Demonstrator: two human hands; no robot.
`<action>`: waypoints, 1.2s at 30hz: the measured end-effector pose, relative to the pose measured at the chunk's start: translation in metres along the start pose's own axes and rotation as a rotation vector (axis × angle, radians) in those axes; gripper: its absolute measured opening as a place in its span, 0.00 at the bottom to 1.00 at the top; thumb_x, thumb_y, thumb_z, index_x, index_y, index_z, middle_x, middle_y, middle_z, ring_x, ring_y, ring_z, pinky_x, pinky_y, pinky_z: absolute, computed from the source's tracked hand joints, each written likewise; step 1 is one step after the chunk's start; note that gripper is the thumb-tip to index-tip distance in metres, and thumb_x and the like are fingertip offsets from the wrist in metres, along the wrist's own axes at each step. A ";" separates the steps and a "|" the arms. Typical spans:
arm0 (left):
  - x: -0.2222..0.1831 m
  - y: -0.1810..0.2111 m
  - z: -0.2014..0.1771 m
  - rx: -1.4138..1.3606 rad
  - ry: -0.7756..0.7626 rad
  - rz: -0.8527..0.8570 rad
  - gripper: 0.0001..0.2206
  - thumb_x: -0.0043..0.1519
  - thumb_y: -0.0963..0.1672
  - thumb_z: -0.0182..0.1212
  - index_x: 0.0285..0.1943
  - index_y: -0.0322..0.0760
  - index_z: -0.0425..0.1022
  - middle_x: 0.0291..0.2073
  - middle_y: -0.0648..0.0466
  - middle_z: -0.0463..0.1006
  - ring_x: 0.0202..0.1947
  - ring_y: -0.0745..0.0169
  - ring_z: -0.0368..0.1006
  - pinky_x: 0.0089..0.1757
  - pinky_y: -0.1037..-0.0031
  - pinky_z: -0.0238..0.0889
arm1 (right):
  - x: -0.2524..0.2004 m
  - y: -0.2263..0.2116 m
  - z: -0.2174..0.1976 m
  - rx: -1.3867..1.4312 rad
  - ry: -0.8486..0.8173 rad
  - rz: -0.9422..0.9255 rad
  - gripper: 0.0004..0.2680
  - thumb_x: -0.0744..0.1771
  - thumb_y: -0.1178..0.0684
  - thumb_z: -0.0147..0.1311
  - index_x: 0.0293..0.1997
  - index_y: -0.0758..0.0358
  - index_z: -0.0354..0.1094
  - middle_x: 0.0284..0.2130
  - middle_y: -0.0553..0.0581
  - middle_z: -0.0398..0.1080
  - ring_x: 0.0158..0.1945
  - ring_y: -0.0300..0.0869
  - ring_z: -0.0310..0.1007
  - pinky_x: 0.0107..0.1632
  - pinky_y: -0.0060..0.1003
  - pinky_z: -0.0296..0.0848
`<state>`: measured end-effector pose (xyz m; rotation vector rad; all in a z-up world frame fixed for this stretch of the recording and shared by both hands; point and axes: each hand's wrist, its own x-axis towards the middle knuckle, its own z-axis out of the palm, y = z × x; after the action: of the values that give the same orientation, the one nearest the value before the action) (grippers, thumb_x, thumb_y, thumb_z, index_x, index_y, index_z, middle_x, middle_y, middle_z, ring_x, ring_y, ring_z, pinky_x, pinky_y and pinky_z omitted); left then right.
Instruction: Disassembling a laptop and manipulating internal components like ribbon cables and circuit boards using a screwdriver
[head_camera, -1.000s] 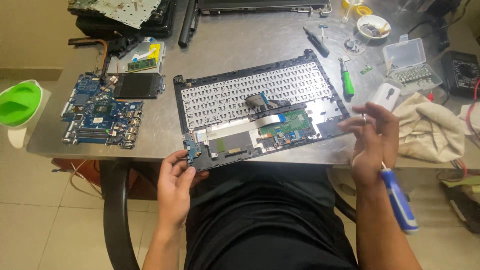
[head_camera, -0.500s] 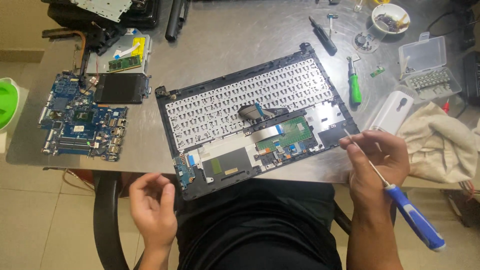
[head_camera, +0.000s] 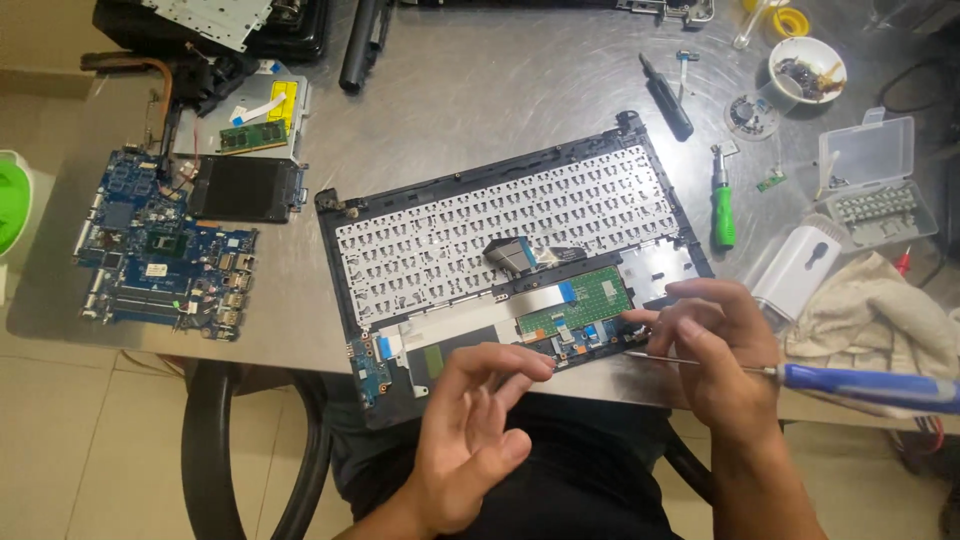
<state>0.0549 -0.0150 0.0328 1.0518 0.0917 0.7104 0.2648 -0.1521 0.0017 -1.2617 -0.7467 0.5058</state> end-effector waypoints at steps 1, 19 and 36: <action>0.002 -0.002 -0.002 -0.070 -0.030 -0.094 0.19 0.69 0.49 0.61 0.62 0.37 0.61 0.56 0.47 0.70 0.63 0.51 0.66 0.68 0.39 0.52 | 0.002 -0.004 0.000 0.063 -0.017 0.049 0.08 0.69 0.59 0.45 0.54 0.63 0.65 0.22 0.53 0.66 0.29 0.37 0.71 0.59 0.62 0.82; 0.001 -0.044 -0.009 -0.472 0.107 0.039 0.26 0.70 0.50 0.61 0.71 0.41 0.55 0.57 0.42 0.69 0.63 0.44 0.66 0.67 0.32 0.44 | 0.006 -0.008 -0.015 0.383 -0.085 0.262 0.13 0.65 0.56 0.48 0.52 0.73 0.69 0.25 0.64 0.69 0.32 0.48 0.71 0.59 0.65 0.74; -0.010 -0.047 -0.015 -0.389 0.156 0.105 0.20 0.69 0.43 0.56 0.68 0.39 0.57 0.54 0.42 0.72 0.57 0.45 0.72 0.62 0.47 0.60 | -0.015 0.001 0.006 0.206 0.059 0.196 0.16 0.61 0.55 0.48 0.51 0.72 0.68 0.26 0.64 0.70 0.32 0.48 0.71 0.60 0.54 0.77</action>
<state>0.0646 -0.0232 -0.0160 0.6318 0.0304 0.8649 0.2504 -0.1592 -0.0018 -1.1572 -0.5100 0.6847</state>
